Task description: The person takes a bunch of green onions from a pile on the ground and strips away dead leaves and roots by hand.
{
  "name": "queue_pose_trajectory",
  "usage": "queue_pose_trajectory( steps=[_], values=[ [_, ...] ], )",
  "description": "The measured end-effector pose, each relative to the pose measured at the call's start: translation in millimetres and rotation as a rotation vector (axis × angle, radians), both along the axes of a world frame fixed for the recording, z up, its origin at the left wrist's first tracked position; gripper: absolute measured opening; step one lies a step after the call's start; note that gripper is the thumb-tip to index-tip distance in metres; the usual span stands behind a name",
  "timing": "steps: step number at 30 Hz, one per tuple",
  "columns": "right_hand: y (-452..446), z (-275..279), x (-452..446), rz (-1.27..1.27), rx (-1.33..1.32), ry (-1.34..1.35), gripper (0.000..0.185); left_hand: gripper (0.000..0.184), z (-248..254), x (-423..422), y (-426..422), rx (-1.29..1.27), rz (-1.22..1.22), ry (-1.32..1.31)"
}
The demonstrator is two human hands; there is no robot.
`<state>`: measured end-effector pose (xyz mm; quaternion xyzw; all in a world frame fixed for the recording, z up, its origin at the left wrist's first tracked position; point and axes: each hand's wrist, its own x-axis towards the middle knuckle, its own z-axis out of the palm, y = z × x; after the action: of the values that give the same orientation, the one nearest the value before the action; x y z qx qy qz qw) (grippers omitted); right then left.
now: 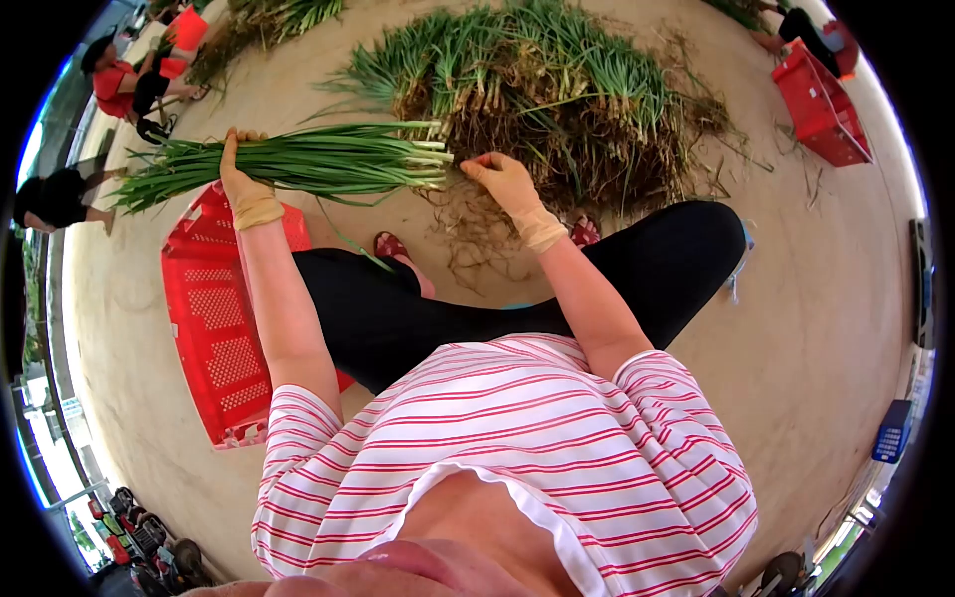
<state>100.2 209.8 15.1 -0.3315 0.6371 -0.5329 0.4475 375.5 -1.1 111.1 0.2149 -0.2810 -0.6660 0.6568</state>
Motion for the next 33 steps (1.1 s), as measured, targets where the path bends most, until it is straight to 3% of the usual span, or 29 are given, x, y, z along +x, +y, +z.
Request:
queue_pose_trajectory(
  steps=[1,3,7,9,11,13,14,15,17,18,22,24,27,28,33],
  values=[
    [6.8,1.1,2.0,0.097,0.143,-0.173,0.033,0.012,-0.2,0.5,-0.9,-0.001,0.0,0.002],
    [8.3,-3.2,21.9,0.157,0.09,-0.416,0.042,0.01,0.8,1.8,-3.3,0.05,0.06,0.013],
    [-6.3,-9.0,43.7,0.231,0.018,-0.73,0.028,0.009,-8.3,6.3,-13.8,0.025,-0.014,0.04],
    [-12.4,-22.8,33.9,0.286,-0.011,-0.821,0.024,0.015,-4.5,3.6,-9.3,0.106,0.126,0.01],
    [-5.0,-36.0,9.2,-0.045,-0.05,-0.74,0.023,0.017,-7.1,13.1,-16.0,0.083,0.128,0.026],
    [5.0,-53.7,-12.9,-0.134,0.116,-0.358,0.025,0.018,-11.4,23.8,-23.4,0.087,0.077,0.062],
    [7.7,-60.5,-22.3,0.025,0.283,-0.104,0.018,0.018,-13.9,24.3,-23.8,0.089,0.08,0.064],
    [9.1,-57.7,-17.3,0.029,0.282,-0.1,0.018,0.018,-12.4,23.8,-22.0,0.091,0.086,0.068],
    [9.0,-42.0,4.4,-0.202,-0.157,1.151,0.018,0.019,-10.5,24.1,-20.8,0.089,0.099,0.074],
    [1.4,-18.6,11.8,-0.185,-0.335,1.146,0.029,0.018,-11.2,23.3,-21.1,0.093,0.101,0.062],
    [-22.3,30.5,49.6,0.015,-0.523,1.159,0.026,0.017,-13.0,10.9,-14.0,0.088,0.066,0.044],
    [-31.4,41.4,69.1,0.349,-0.474,1.267,0.016,0.014,-15.6,5.2,-15.7,0.158,0.081,0.049],
    [-38.8,35.4,75.7,0.444,-0.399,1.278,0.014,0.014,-18.3,0.2,-15.9,0.172,0.075,0.046],
    [-34.8,33.7,74.4,0.408,-0.418,1.166,0.013,0.005,-20.3,1.4,-15.1,0.152,0.066,0.099],
    [-6.5,20.6,47.4,0.328,-0.422,1.041,0.014,0.007,-24.0,4.4,-18.6,0.172,0.046,0.123]
  ],
)
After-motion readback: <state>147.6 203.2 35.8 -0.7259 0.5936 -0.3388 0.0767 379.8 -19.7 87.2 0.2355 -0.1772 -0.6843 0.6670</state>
